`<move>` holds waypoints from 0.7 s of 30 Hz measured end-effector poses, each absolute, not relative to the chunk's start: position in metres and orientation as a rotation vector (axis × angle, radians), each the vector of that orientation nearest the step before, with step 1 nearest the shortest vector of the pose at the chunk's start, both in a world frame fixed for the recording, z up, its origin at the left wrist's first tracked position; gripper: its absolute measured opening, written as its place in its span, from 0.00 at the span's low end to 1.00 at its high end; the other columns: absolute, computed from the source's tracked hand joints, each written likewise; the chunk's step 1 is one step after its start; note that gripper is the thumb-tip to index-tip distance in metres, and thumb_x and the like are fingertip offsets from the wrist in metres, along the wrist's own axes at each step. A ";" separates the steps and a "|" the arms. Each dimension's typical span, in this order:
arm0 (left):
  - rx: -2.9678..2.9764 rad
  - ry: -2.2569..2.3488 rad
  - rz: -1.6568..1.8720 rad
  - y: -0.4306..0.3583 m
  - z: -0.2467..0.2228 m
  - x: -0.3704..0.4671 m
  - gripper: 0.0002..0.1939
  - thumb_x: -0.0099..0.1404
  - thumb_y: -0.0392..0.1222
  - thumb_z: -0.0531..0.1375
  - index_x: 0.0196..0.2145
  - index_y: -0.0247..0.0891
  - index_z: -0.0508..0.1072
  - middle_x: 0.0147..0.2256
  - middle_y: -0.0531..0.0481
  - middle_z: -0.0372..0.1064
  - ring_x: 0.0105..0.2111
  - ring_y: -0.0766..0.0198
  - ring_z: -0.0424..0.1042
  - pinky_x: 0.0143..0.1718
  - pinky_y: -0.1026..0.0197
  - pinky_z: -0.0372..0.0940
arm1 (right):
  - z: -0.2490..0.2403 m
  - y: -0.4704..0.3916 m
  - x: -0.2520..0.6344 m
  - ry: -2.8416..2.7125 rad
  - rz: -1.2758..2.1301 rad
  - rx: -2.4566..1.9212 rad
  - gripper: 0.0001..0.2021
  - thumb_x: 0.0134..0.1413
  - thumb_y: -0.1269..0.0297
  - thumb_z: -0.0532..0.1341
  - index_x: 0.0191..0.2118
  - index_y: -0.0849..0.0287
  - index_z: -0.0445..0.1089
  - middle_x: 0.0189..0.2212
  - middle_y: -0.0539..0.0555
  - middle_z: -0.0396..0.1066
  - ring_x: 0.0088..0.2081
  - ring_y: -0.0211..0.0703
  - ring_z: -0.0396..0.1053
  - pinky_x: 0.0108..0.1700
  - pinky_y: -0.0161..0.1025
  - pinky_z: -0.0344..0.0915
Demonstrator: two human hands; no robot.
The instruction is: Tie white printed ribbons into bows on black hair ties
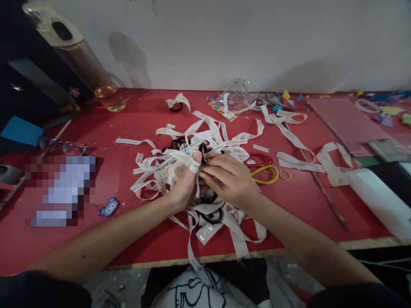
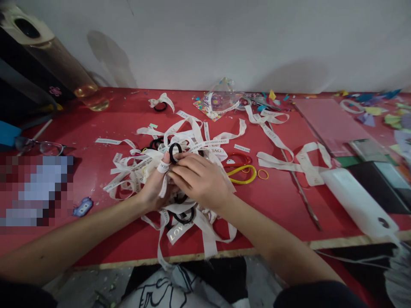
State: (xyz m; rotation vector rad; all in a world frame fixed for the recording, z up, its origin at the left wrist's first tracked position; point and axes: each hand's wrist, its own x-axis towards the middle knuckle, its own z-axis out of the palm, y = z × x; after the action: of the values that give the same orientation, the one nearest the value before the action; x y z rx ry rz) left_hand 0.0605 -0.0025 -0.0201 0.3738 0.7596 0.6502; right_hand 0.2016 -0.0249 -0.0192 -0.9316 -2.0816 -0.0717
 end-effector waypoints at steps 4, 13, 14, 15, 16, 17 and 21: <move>0.550 0.756 0.757 -0.003 -0.026 0.061 0.29 0.57 0.64 0.66 0.46 0.38 0.75 0.26 0.52 0.72 0.23 0.67 0.68 0.21 0.68 0.57 | -0.019 -0.029 0.193 -1.791 0.173 -1.029 0.05 0.61 0.71 0.63 0.37 0.55 0.76 0.36 0.54 0.79 0.44 0.46 0.77 0.47 0.47 0.76; 0.639 0.749 0.722 -0.004 -0.026 0.060 0.35 0.51 0.73 0.64 0.40 0.37 0.75 0.20 0.56 0.62 0.17 0.72 0.57 0.17 0.69 0.48 | -0.023 -0.031 0.188 -1.507 0.501 -1.171 0.06 0.61 0.69 0.63 0.42 0.54 0.75 0.43 0.52 0.79 0.44 0.40 0.77 0.47 0.39 0.75; 0.630 0.747 0.718 -0.004 -0.026 0.060 0.36 0.50 0.74 0.64 0.38 0.37 0.74 0.20 0.56 0.61 0.16 0.72 0.55 0.17 0.69 0.47 | -0.022 -0.031 0.188 -1.527 0.483 -1.161 0.07 0.62 0.69 0.62 0.44 0.54 0.75 0.43 0.52 0.78 0.45 0.40 0.76 0.48 0.40 0.74; 0.627 0.745 0.716 -0.005 -0.025 0.061 0.36 0.49 0.75 0.63 0.36 0.37 0.74 0.20 0.56 0.60 0.17 0.72 0.55 0.17 0.69 0.47 | -0.022 -0.031 0.188 -1.554 0.455 -1.151 0.07 0.63 0.69 0.61 0.44 0.54 0.75 0.43 0.53 0.78 0.46 0.41 0.75 0.50 0.41 0.74; 0.626 0.742 0.719 -0.005 -0.025 0.061 0.36 0.49 0.75 0.63 0.35 0.37 0.73 0.20 0.55 0.59 0.17 0.72 0.55 0.17 0.68 0.46 | -0.021 -0.031 0.188 -1.587 0.423 -1.142 0.08 0.64 0.70 0.60 0.45 0.54 0.74 0.43 0.53 0.78 0.47 0.41 0.75 0.51 0.43 0.73; 0.627 0.741 0.720 -0.005 -0.025 0.061 0.35 0.49 0.76 0.62 0.34 0.37 0.72 0.20 0.55 0.59 0.17 0.72 0.54 0.17 0.68 0.45 | -0.021 -0.031 0.189 -1.618 0.390 -1.133 0.08 0.64 0.71 0.59 0.45 0.54 0.74 0.43 0.53 0.78 0.47 0.42 0.75 0.51 0.44 0.73; 0.619 0.724 0.739 -0.005 -0.024 0.061 0.34 0.50 0.74 0.64 0.35 0.38 0.72 0.19 0.56 0.56 0.18 0.71 0.53 0.18 0.67 0.42 | -0.024 -0.028 0.195 -1.727 0.275 -1.081 0.08 0.64 0.72 0.59 0.45 0.54 0.73 0.43 0.53 0.78 0.48 0.43 0.75 0.50 0.45 0.74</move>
State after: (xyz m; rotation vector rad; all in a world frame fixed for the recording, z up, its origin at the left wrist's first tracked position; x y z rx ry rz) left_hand 0.0609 -0.0048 -0.0244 0.6189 0.7239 0.7389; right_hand 0.1953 -0.0284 -0.0237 -1.0812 -1.7272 0.2750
